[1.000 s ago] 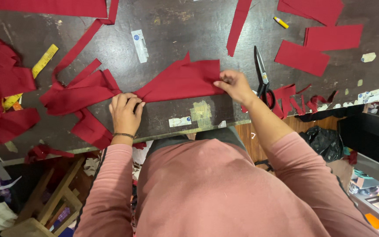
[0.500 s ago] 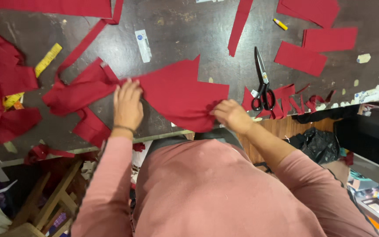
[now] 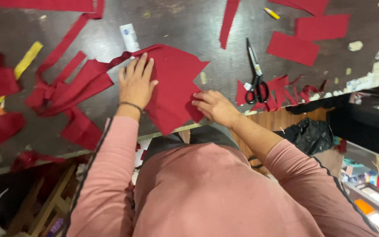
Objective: The person cuts a large piece of red fabric into smaller rectangular strips using scissors. They fold the fabric, cut along the edges, and occasionally pick up scraps from the floor to continue cutting.
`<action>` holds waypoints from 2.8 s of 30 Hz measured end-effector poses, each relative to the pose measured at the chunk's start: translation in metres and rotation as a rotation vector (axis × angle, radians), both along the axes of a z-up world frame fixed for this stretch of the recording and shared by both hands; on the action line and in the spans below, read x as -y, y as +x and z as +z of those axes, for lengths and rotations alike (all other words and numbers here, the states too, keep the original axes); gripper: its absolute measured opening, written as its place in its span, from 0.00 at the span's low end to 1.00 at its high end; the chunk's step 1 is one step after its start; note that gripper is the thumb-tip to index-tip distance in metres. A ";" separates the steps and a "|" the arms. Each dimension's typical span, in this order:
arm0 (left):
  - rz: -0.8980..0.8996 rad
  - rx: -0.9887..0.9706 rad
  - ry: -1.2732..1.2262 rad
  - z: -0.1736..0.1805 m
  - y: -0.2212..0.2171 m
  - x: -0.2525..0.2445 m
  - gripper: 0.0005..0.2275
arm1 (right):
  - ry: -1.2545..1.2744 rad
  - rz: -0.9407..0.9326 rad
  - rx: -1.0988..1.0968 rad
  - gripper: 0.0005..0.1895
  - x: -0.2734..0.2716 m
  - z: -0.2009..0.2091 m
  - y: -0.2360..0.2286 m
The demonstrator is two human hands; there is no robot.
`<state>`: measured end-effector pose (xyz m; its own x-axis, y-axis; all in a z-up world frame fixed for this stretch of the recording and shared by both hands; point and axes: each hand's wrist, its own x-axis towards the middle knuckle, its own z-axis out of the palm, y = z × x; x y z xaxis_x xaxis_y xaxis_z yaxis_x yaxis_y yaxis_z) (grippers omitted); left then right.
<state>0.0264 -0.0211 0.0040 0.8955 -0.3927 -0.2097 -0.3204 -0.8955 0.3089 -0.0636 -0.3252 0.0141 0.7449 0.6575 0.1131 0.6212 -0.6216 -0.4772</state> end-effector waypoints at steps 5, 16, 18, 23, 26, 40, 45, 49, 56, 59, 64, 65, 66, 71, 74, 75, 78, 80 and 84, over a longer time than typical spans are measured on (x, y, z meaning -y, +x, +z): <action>-0.235 0.205 0.003 -0.017 0.071 0.053 0.31 | 0.145 -0.498 -0.001 0.05 0.139 -0.021 0.027; 0.071 0.195 -0.292 0.009 0.014 0.062 0.13 | -0.006 -1.023 -0.002 0.07 0.255 -0.061 0.075; 0.316 0.099 -0.587 0.016 -0.030 0.046 0.12 | 0.072 -0.933 -0.016 0.07 0.222 -0.031 0.072; 0.893 -0.556 -1.248 -0.005 -0.078 0.059 0.16 | 0.351 -0.693 -0.153 0.02 0.037 0.049 0.052; 1.098 -0.698 -1.384 -0.020 -0.073 0.070 0.23 | 0.460 -0.603 -0.266 0.05 -0.015 0.023 0.033; 1.215 -0.604 -1.045 -0.023 -0.051 0.061 0.15 | 0.135 -0.660 -0.025 0.11 0.017 -0.037 0.083; 1.147 -0.601 -0.979 -0.036 -0.059 0.055 0.13 | 0.107 -0.642 -0.099 0.08 0.013 -0.045 0.086; 1.076 -0.548 -0.865 -0.051 -0.072 0.046 0.11 | 0.165 -0.677 -0.251 0.06 0.028 -0.029 0.056; 1.020 -0.480 -0.629 -0.051 -0.075 0.043 0.12 | 0.213 -1.048 -0.697 0.13 0.049 -0.088 0.020; 0.977 -0.446 -0.576 -0.056 -0.077 0.040 0.10 | 0.200 -1.074 -0.711 0.14 0.053 -0.087 0.017; 0.853 -0.377 -0.394 -0.066 -0.079 0.037 0.10 | 0.206 -1.091 -0.739 0.16 0.058 -0.077 0.015; 0.844 -0.375 -0.392 -0.069 -0.080 0.036 0.10 | 0.201 -1.089 -0.749 0.16 0.060 -0.080 0.014; 0.839 -0.366 -0.389 -0.071 -0.078 0.033 0.11 | 0.199 -1.082 -0.757 0.16 0.059 -0.084 0.017; 0.808 -0.331 -0.400 -0.069 -0.078 0.033 0.10 | 0.256 -1.050 -0.771 0.12 0.062 -0.076 0.018; 0.761 -0.283 -0.429 -0.061 -0.080 0.035 0.09 | 0.472 -1.047 -0.779 0.09 0.059 -0.068 0.021; 0.713 -0.252 -0.445 -0.058 -0.081 0.037 0.09 | 0.646 -1.059 -0.789 0.08 0.058 -0.064 0.023; 0.417 -0.008 -0.346 -0.014 -0.078 0.046 0.19 | 0.987 -1.067 -0.776 0.08 0.075 0.004 0.052; 0.363 -0.009 -0.262 0.001 -0.075 0.056 0.21 | 1.039 -1.125 -0.703 0.07 0.120 0.025 0.067; 0.333 -0.049 -0.143 -0.008 -0.080 0.068 0.16 | 1.145 -1.353 -0.494 0.10 0.242 0.035 0.093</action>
<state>-0.0532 -0.0893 -0.0044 0.9695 -0.1097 -0.2193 -0.0003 -0.8948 0.4464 0.0289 -0.5675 0.0491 0.7357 -0.5815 -0.3473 -0.2801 0.2057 -0.9377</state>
